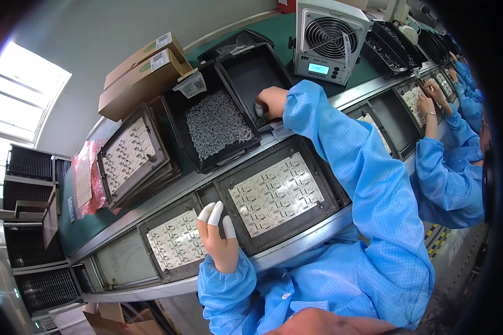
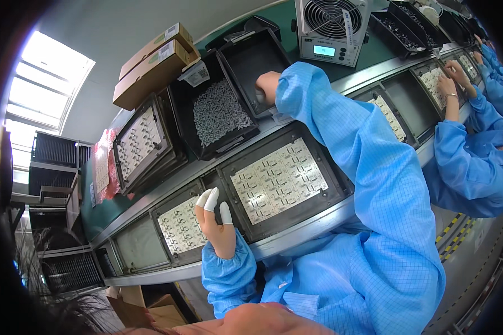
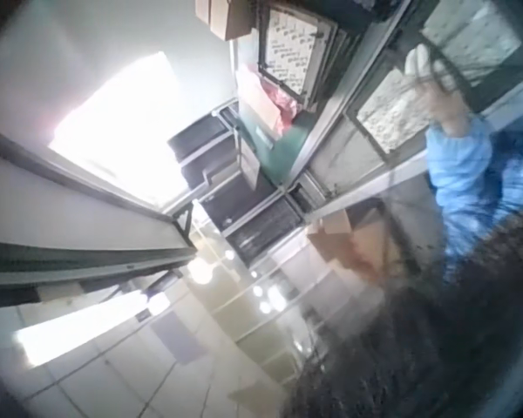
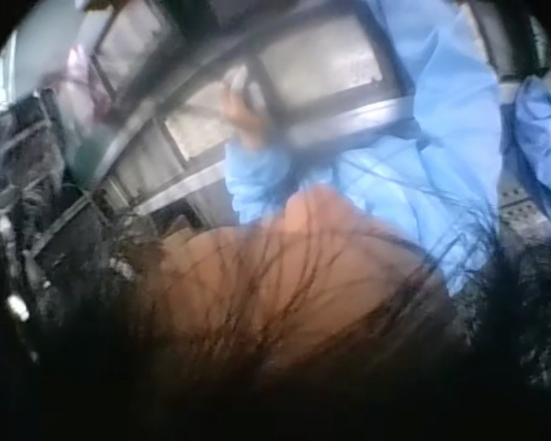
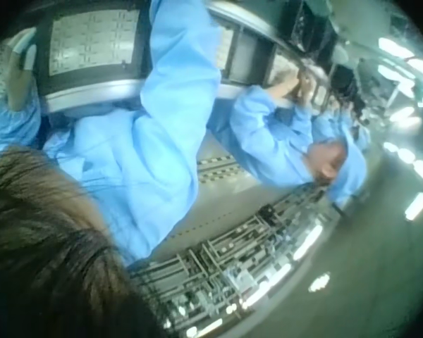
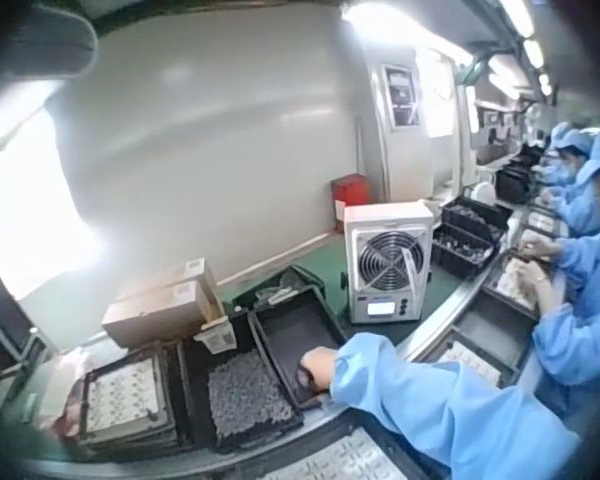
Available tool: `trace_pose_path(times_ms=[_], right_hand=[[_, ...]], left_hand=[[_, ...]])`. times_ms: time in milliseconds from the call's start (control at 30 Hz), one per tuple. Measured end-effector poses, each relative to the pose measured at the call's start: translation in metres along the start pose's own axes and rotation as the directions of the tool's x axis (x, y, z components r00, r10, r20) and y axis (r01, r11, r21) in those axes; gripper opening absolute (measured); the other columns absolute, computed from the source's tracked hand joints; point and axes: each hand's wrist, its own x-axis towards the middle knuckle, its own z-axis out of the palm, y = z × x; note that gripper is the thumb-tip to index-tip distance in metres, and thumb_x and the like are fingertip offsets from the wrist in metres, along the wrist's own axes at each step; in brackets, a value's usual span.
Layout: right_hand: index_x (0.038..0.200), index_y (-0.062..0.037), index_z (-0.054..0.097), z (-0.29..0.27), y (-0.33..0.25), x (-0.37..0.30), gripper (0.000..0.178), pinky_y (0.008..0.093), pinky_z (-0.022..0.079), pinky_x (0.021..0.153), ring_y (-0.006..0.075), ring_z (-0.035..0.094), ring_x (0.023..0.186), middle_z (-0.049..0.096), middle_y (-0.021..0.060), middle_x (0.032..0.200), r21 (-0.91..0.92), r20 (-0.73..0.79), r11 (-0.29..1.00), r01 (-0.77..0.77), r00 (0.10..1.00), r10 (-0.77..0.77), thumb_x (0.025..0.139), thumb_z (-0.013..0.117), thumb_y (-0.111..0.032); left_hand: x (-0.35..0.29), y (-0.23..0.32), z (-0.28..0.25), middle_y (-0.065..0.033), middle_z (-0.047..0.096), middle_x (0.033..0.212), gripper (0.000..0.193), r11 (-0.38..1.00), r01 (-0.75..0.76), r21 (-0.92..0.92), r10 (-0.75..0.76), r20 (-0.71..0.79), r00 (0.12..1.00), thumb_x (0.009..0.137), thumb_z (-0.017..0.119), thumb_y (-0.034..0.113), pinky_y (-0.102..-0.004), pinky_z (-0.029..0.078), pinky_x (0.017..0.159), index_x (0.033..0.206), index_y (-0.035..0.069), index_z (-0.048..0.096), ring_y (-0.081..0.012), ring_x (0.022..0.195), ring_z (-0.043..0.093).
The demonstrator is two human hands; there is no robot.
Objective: Assembling small electronic components into structured trays on a production line.
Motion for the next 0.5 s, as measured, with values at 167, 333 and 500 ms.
trace_pose_path(times_ms=[167, 333, 500], right_hand=[[0.099, -0.0024, 0.071, -0.008, 0.0, -0.013, 0.027, 0.0416, 0.053, 0.084, 0.0349, 0.068, 0.096, 0.071, 0.0184, 0.096, -0.008, -0.135, 0.999, 0.035, 0.99, -0.036, 0.072, 0.073, -0.003], [0.101, -0.0021, 0.07, -0.013, 0.008, -0.025, 0.024, 0.0391, 0.055, 0.079, 0.0313, 0.07, 0.092, 0.072, 0.0176, 0.096, -0.12, -0.177, 0.992, 0.04, 0.982, -0.061, 0.077, 0.07, -0.002], [0.1, -0.0008, 0.071, -0.026, -0.002, -0.065, 0.018, 0.0289, 0.055, 0.069, 0.0139, 0.069, 0.078, 0.072, 0.0096, 0.09, 0.45, -0.162, 0.884, 0.13, 0.985, -0.063, 0.081, 0.068, 0.0]], left_hand=[[0.001, 0.002, 0.0, -0.0185, 0.059, 0.118, 0.036, 1.0, 0.01, 0.001, -0.01, -0.019, 1.0, 0.085, 0.064, -0.008, -0.0395, 0.048, 0.094, 0.12, -0.001, 0.066, -0.0342, 0.109, 0.059], [-0.001, 0.002, 0.001, -0.0163, 0.061, 0.116, 0.031, 1.0, 0.011, 0.011, -0.011, -0.009, 1.0, 0.086, 0.063, -0.006, -0.0384, 0.047, 0.095, 0.116, 0.001, 0.067, -0.0319, 0.108, 0.059], [-0.001, 0.003, 0.002, -0.0152, 0.062, 0.115, 0.026, 0.999, 0.0, 0.044, -0.001, 0.009, 1.0, 0.086, 0.064, -0.006, -0.0375, 0.047, 0.094, 0.11, 0.001, 0.07, -0.0315, 0.107, 0.06]])
